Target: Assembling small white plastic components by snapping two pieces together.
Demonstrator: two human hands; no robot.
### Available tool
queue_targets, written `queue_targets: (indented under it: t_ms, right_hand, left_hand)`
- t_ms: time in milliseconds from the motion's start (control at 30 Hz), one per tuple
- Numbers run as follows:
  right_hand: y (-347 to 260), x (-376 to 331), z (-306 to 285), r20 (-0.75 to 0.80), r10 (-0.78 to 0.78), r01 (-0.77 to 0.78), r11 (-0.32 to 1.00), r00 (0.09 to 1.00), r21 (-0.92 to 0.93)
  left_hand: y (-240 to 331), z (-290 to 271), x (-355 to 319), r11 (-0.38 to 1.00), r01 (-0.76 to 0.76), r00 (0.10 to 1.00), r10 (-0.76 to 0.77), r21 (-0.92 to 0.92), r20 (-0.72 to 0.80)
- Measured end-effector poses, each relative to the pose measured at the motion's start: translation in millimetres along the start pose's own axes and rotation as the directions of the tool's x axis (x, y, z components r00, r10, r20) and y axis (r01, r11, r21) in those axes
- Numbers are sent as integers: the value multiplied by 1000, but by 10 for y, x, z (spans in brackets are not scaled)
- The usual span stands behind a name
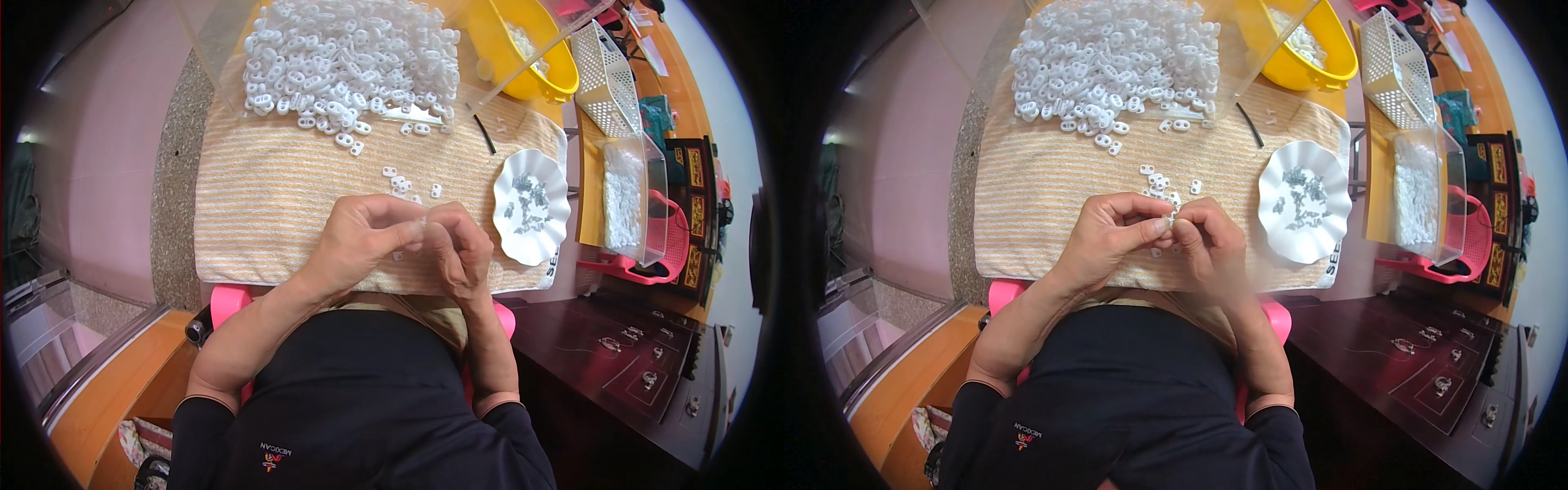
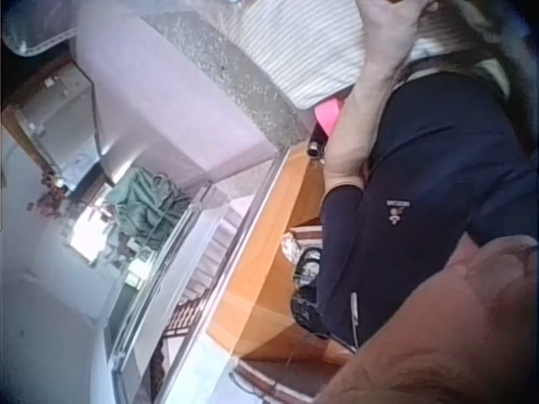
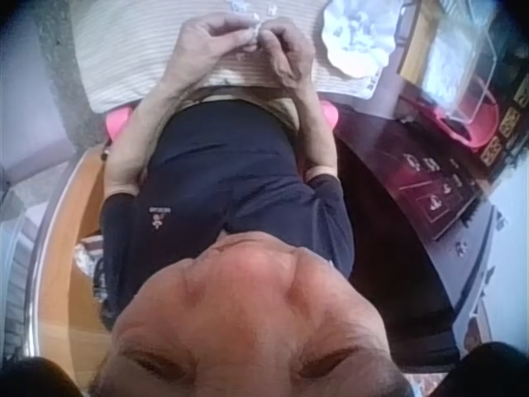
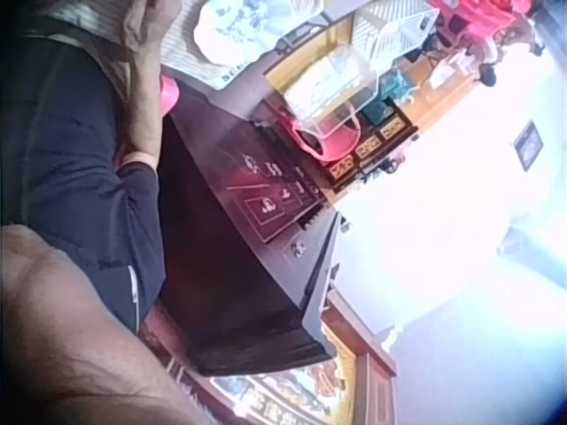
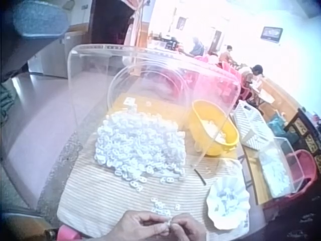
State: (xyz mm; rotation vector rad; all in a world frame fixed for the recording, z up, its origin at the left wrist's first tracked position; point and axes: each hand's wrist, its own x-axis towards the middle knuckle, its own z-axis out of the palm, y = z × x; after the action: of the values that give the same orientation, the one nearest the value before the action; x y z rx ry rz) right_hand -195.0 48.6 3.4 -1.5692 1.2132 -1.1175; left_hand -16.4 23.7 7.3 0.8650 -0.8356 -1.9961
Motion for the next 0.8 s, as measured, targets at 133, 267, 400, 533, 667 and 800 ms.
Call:
queue_targets:
  t_ms: [133,267,400,533,667,800]
  right_hand:
    - [-6,-1,-13,-2,0,0,1000,1000,-29]
    - [-74,35,-9,-10,-67,65,990,998,-124]
    - [-112,57,-21,3,-97,96,978,995,-185]
    - [-105,63,-31,15,-118,119,970,993,-211]
    - [-116,68,-53,49,-122,131,962,991,-239]
    - [-160,66,-36,63,-95,108,964,993,-243]
  left_hand:
    - [6,-4,-6,1000,0,1000,0,1,16]
    - [-4,-1,3,999,4,1000,-3,-33,12]
    - [19,2,-7,1000,11,1000,-10,-19,19]
    - [-7,-9,4,1000,3,1000,-3,-14,22]
    - [1,-13,3,1000,6,1000,-6,-13,19]
    - [-22,-21,-12,999,-13,1000,12,39,19]
